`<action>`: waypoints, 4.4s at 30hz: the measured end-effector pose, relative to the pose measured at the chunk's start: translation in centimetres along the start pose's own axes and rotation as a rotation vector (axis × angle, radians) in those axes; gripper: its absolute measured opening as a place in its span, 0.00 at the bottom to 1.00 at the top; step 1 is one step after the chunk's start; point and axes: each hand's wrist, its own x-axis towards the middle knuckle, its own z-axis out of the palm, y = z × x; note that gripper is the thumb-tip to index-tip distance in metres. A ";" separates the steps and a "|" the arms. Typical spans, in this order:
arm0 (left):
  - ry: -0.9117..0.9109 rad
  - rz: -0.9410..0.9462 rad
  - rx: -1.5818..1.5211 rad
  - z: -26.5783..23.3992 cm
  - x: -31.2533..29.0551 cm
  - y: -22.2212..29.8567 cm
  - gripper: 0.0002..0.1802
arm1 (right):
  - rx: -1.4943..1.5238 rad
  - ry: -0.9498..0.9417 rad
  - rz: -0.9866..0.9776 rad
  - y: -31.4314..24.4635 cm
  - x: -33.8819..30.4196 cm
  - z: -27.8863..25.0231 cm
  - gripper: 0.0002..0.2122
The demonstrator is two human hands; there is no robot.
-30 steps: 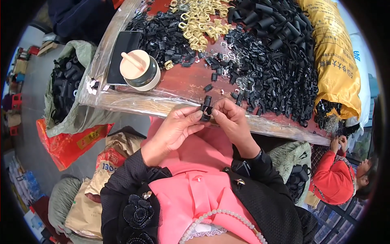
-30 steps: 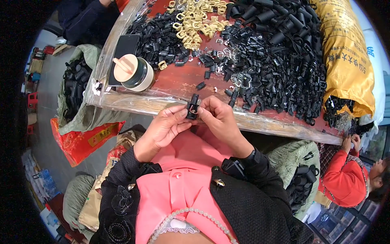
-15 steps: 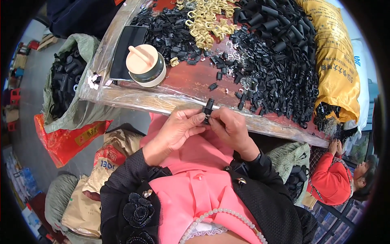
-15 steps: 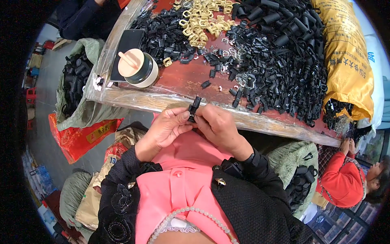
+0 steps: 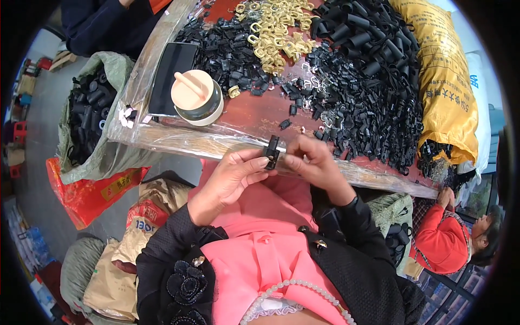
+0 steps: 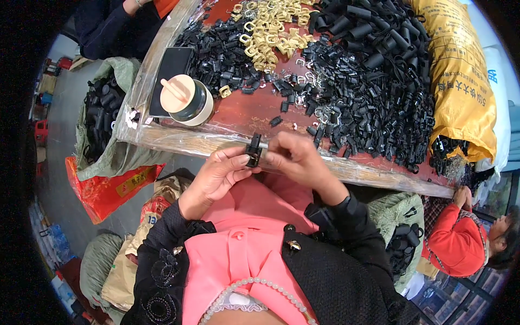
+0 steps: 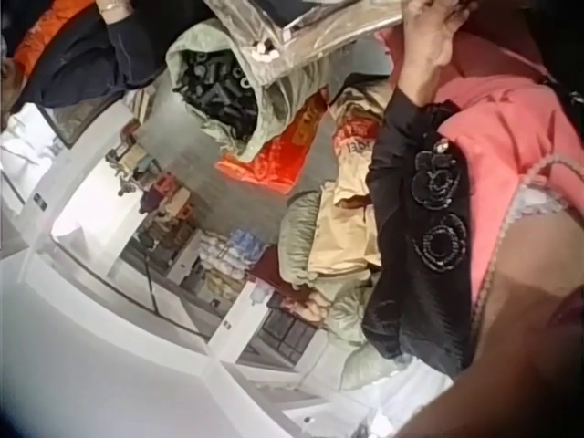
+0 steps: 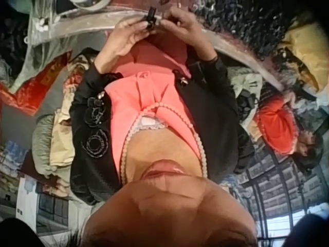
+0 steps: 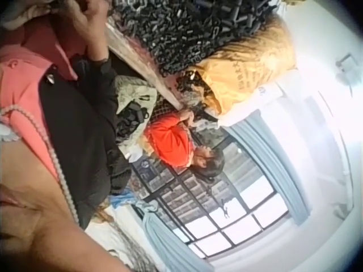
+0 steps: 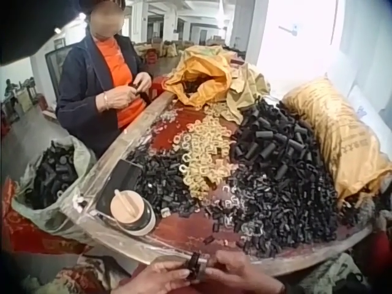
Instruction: The person assembles plastic components by hand, picking up a black connector and inserting a small metal clip into it. They then slide a larger black sleeve over the assembly and place the finished unit into a large green bag.
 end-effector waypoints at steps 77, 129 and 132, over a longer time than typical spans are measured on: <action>0.061 0.112 -0.009 -0.1 -0.6 0.4 0.10 | -1.045 0.086 -0.347 2.6 5.5 -3.1 0.08; 0.057 0.133 -0.046 -0.6 -0.6 -0.5 0.12 | 0.252 0.066 -0.091 0.0 1.3 3.3 0.17; 0.045 0.138 -0.053 -0.5 -0.6 -0.4 0.13 | -0.101 0.122 -0.374 0.4 1.8 2.7 0.12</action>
